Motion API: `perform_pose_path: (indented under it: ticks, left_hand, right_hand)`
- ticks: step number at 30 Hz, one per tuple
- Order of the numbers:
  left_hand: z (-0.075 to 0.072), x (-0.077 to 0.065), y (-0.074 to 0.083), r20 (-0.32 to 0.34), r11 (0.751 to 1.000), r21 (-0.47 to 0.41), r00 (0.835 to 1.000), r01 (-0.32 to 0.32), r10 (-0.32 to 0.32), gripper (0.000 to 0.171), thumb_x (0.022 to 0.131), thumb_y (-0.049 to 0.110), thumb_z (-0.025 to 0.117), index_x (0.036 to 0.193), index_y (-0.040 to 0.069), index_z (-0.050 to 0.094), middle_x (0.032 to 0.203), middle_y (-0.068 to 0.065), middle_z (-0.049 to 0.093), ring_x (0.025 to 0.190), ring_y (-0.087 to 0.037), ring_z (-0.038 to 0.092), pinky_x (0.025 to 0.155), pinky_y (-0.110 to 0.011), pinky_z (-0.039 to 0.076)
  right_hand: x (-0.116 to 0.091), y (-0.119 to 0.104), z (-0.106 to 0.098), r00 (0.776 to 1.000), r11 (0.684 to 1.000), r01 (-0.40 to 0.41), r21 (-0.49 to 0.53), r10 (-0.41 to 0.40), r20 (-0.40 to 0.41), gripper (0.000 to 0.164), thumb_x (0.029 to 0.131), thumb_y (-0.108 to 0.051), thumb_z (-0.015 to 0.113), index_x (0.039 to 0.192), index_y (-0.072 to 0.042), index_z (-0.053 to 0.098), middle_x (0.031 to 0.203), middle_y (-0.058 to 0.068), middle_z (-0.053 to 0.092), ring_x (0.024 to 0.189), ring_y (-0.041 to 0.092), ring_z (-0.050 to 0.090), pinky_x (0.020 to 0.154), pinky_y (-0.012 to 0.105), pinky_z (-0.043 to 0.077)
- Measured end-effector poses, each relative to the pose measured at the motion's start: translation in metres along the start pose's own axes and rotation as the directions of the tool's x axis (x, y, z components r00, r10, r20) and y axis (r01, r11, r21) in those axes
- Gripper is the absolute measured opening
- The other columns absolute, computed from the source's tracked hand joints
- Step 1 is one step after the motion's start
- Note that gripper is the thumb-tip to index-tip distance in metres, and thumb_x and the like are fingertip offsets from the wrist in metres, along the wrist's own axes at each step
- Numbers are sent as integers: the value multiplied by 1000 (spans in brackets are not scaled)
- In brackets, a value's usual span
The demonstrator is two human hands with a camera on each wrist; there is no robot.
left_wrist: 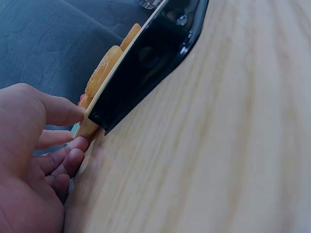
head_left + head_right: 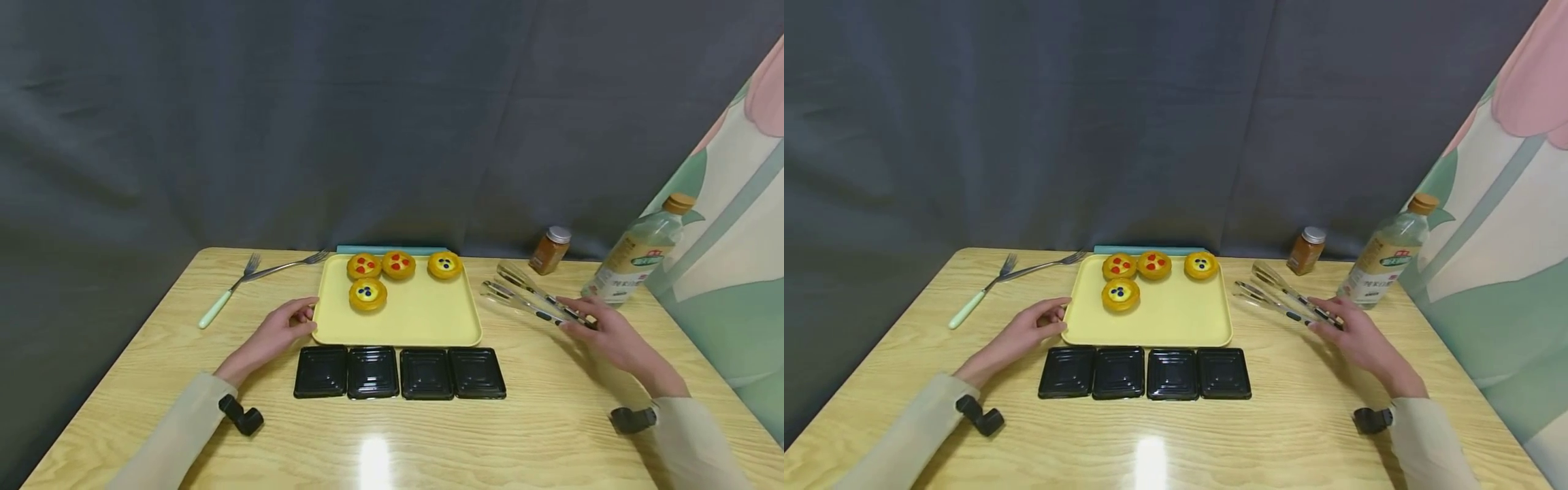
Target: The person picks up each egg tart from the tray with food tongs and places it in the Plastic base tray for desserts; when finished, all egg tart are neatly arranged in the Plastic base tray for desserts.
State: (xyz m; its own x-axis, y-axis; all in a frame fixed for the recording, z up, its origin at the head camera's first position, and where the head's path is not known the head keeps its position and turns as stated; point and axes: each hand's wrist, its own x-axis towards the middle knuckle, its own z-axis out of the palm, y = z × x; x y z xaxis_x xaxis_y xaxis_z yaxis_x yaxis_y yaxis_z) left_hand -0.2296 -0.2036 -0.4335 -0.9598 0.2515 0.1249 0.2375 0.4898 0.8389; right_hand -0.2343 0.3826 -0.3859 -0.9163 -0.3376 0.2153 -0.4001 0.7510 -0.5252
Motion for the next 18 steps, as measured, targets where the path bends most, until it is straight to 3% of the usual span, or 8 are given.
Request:
perform_pose_path:
  ticks: [3, 6, 9, 18]
  left_hand:
    - [1, 1, 0, -2, 1000, -2, 1000, 4, -4, 51, 98, 7, 64, 145, -6, 48, 111, -12, 56, 100, -24, 51, 88, -37, 44]
    - [-1, 0, 0, -3, 1000, 7, 1000, 12, -12, 51, 98, 7, 64, 145, -5, 48, 111, -11, 56, 100, -24, 51, 88, -38, 44]
    - [-1, -1, 0, -5, 1000, 7, 1000, 14, -14, 51, 98, 6, 64, 145, -5, 49, 111, -11, 56, 100, -24, 51, 89, -37, 44]
    - [2, 1, -1, -12, 1000, -5, 1000, 19, -19, 52, 97, 7, 65, 145, -4, 49, 112, -11, 57, 101, -23, 52, 90, -37, 44]
  right_hand:
    - [1, -5, 0, 1000, 1000, 22, -6, -22, -10, 49, 100, -16, 66, 143, 4, 53, 131, 30, 51, 119, 49, 45, 90, 54, 37]
    - [3, -11, 5, 998, 999, 48, -16, -48, -34, 49, 99, -14, 67, 142, 4, 54, 121, 23, 56, 100, 32, 50, 79, 39, 42]
    - [5, -18, 9, 996, 996, 68, -50, -71, -55, 48, 99, -15, 67, 142, 4, 55, 115, 17, 58, 83, 19, 42, 66, 30, 36]
    - [17, -34, 15, 997, 996, 50, -79, -54, -47, 50, 102, -19, 64, 143, 7, 52, 114, 17, 53, 86, 24, 45, 67, 31, 37]
